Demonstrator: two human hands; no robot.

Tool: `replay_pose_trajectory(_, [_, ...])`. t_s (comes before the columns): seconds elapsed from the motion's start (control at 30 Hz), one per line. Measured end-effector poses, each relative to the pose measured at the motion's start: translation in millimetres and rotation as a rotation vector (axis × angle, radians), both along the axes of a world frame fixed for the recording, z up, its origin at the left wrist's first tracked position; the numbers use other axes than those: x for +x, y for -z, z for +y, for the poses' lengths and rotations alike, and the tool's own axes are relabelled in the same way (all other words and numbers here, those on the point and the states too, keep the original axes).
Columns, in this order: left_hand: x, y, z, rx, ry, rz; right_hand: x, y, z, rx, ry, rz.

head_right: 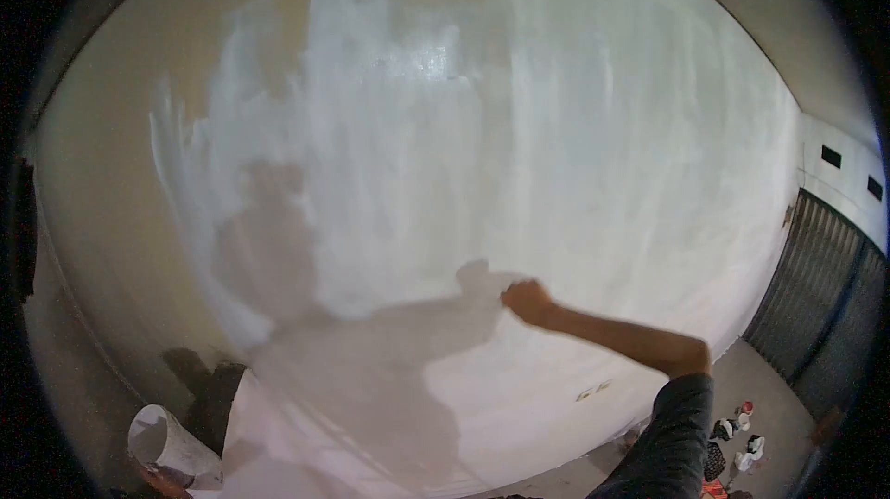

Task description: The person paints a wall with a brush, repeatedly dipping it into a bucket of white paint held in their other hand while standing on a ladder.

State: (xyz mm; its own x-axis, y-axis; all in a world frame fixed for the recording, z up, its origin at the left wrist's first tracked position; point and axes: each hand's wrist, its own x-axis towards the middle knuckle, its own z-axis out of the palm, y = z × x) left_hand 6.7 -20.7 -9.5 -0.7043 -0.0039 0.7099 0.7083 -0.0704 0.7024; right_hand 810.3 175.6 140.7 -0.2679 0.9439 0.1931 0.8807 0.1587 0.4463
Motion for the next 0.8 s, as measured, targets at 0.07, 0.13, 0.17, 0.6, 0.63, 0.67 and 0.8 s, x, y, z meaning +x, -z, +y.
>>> replay_pose_trajectory(0.07, [4,-4,0,0.005,0.010,-0.014,28,-56,16,0.132,-0.007,0.004])
replay_pose_trajectory(0.13, [6,-6,-3,0.011,0.025,-0.038,33,-136,5,0.133,-0.021,-0.071])
replay_pose_trajectory(0.17, [8,-9,-2,0.013,0.029,-0.052,47,-159,11,0.233,-0.049,-0.155])
replay_pose_trajectory(0.6, [-113,84,17,0.016,0.014,0.099,38,-388,-33,1.007,0.106,-0.374])
replay_pose_trajectory(0.63, [-108,80,15,0.006,0.028,0.112,37,-391,-32,1.063,0.108,-0.355])
replay_pose_trajectory(0.67, [-88,61,11,-0.005,0.040,0.126,36,-388,-26,1.090,0.131,-0.303])
replay_pose_trajectory(0.8, [-84,56,6,-0.035,0.033,0.158,44,-349,17,1.088,0.093,-0.222])
